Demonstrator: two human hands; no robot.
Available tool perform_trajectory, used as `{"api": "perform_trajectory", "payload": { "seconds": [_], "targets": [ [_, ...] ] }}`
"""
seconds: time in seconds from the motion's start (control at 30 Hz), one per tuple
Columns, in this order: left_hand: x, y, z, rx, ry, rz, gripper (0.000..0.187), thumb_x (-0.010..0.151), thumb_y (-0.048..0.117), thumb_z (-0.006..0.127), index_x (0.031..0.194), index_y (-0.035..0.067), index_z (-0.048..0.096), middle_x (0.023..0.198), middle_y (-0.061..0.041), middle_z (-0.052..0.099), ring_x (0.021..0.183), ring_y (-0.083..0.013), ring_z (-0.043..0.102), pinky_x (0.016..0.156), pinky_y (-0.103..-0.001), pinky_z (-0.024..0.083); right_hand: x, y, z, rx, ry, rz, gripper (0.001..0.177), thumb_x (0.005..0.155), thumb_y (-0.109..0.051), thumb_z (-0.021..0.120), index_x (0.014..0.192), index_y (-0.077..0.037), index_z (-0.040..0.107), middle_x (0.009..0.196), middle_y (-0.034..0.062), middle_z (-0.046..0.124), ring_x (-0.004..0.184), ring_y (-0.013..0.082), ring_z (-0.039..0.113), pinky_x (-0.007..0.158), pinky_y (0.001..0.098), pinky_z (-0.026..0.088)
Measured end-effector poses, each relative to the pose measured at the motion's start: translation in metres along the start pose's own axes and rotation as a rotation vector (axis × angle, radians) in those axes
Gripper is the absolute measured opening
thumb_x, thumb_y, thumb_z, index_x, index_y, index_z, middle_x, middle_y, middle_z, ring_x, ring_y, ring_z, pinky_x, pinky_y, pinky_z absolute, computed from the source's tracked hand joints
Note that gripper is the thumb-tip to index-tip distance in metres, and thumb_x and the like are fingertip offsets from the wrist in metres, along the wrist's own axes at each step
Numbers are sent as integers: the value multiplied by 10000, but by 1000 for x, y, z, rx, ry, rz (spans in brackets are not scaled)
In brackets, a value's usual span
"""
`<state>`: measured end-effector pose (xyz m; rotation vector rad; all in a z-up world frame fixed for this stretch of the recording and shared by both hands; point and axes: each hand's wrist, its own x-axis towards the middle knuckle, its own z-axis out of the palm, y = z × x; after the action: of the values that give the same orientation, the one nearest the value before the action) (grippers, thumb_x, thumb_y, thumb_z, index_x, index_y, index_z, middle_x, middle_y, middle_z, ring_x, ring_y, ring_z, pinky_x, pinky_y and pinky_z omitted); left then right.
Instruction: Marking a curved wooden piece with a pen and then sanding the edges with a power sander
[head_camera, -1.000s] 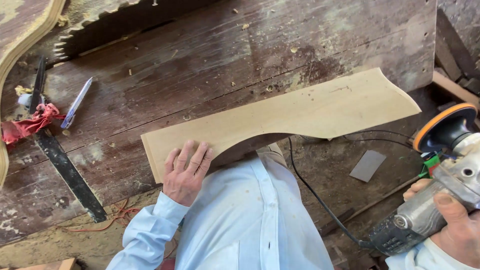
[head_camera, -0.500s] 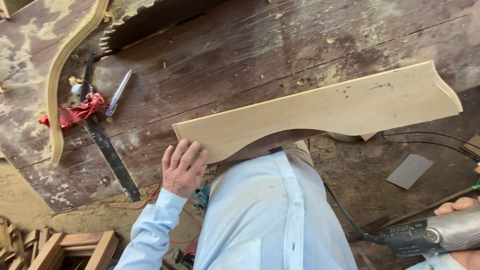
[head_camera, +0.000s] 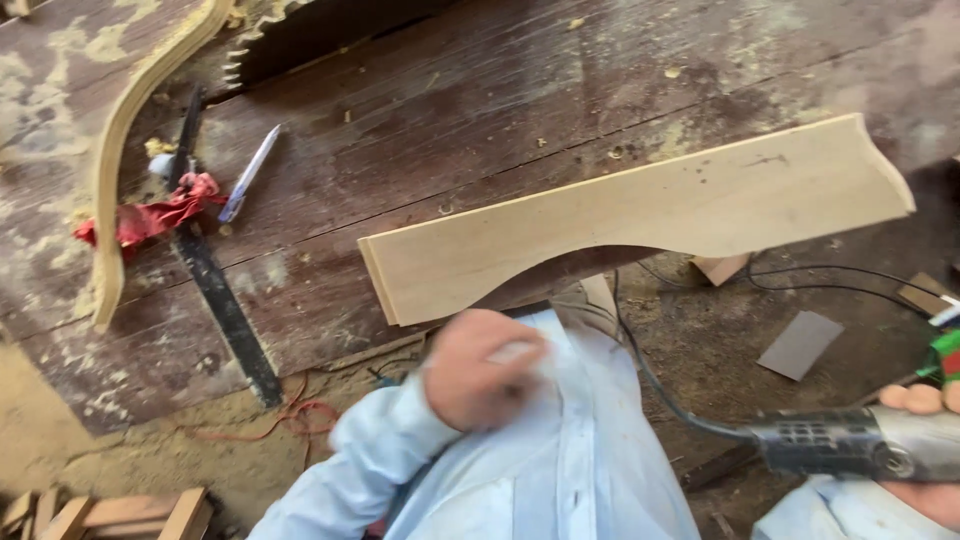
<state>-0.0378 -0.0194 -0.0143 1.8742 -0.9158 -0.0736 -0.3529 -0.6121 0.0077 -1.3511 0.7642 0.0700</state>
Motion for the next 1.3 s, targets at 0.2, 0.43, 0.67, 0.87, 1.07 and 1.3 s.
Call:
{"api": "perform_trajectory", "payload": {
  "seconds": [0.2,0.43,0.67,0.87,1.07,1.3],
  "targets": [
    [58,77,112,-137,-428,402,556,1062,431,503,1569,240,381,1183,-73,621,859,-236,614,720,-393,446,-4,-80,145,381,380,397,389,1059,-701,443,1032,-313,454,790,-184,500,721,-7,500,859,95,468],
    [75,98,145,-160,-129,683,321,1080,33,623,1392,42,546,914,-87,539,663,-231,544,625,-387,454,-46,-62,232,479,209,-318,602,879,-624,815,1318,-268,610,1072,-159,608,910,60,539,1020,312,372],
    [84,101,170,-193,-87,756,292,1093,47,601,1369,-45,575,924,-125,558,675,-219,558,589,-364,453,-43,-66,209,531,169,-313,592,890,-584,838,1310,-221,630,1085,-108,655,941,126,580,998,346,382],
    [103,49,174,-99,-431,590,416,1065,260,540,1458,138,479,1124,-64,647,877,-200,651,761,-351,498,-8,-76,186,527,35,-334,544,937,-565,817,1340,-231,671,1111,-109,704,965,114,636,947,303,391],
    [85,-72,98,699,-437,-143,1166,516,688,928,1519,316,464,1648,-141,297,1519,-443,246,1120,-761,236,22,-46,83,509,188,-245,681,860,-566,859,1399,-252,585,1143,-120,662,974,112,637,1027,346,458],
    [74,-78,95,783,-204,-194,869,922,793,483,1546,188,495,1499,-129,480,1345,-365,430,1186,-596,223,52,-35,33,556,116,-169,641,893,-592,783,1417,-264,612,1145,-132,671,999,123,647,1030,332,449]
  ]
}}
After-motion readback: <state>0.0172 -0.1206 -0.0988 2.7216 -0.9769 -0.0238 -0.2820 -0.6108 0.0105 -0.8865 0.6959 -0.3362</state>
